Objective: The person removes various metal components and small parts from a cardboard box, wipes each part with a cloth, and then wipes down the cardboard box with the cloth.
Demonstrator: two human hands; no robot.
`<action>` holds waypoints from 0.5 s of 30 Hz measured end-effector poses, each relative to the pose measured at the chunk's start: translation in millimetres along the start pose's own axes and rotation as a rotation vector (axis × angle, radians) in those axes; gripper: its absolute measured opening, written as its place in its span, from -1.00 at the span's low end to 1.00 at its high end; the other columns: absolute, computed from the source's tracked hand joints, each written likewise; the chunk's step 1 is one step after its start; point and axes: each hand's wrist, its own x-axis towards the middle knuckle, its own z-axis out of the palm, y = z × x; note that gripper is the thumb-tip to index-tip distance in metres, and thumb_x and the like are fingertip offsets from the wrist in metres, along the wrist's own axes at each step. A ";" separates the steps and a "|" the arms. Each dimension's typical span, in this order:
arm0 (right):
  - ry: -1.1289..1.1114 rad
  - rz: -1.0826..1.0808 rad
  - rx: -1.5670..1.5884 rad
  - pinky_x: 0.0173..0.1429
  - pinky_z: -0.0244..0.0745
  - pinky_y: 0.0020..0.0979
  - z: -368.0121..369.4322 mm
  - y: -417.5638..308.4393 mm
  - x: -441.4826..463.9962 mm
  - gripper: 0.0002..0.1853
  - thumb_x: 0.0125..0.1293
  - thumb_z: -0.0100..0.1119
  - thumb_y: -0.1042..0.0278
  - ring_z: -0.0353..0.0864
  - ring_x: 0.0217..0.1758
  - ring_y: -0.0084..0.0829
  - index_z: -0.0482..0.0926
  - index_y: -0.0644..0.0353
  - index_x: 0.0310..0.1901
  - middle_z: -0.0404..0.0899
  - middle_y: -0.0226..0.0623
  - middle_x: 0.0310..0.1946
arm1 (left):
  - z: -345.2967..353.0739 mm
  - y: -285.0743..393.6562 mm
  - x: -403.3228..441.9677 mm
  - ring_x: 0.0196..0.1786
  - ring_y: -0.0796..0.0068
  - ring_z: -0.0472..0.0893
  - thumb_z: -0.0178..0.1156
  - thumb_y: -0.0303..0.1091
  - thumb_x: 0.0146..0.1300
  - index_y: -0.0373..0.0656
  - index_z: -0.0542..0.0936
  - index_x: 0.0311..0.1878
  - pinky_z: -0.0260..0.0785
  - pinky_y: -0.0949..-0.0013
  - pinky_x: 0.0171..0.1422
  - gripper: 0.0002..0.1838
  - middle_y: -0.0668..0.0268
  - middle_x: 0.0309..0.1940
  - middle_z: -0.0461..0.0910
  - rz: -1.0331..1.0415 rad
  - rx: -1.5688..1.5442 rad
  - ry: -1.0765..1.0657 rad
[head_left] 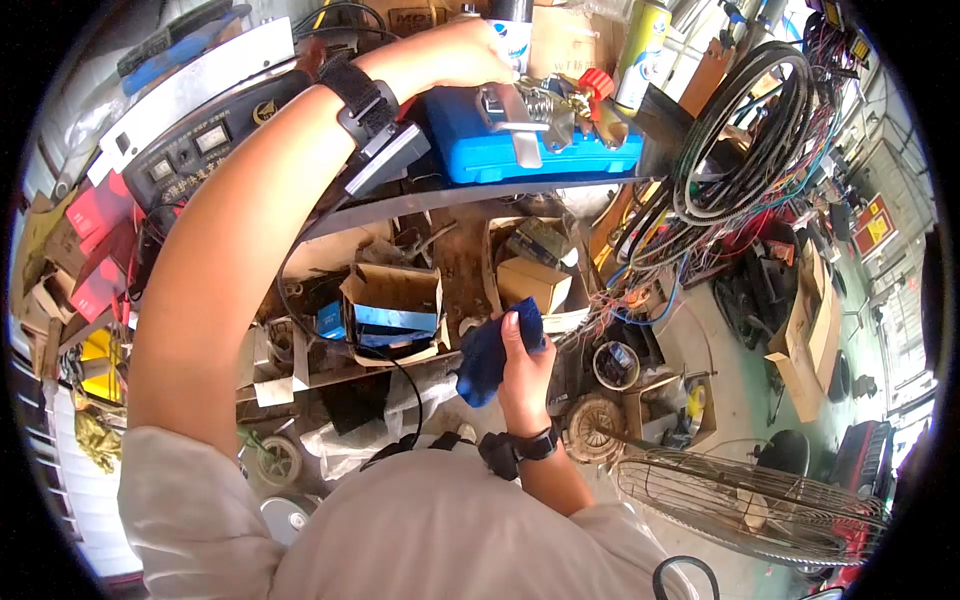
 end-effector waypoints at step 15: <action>-0.001 0.098 -0.030 -0.36 0.40 -0.59 0.6 9.0 7.3 -0.63 0.36 0.06 0.06 0.49 -0.45 -0.65 0.58 0.27 -0.22 0.56 -0.42 -0.42 | 49.1 74.8 -240.1 -0.30 0.37 0.57 0.27 -0.47 0.09 -0.22 0.58 -0.28 0.38 0.39 -0.21 -0.88 0.28 -0.36 0.60 -0.007 -0.424 0.074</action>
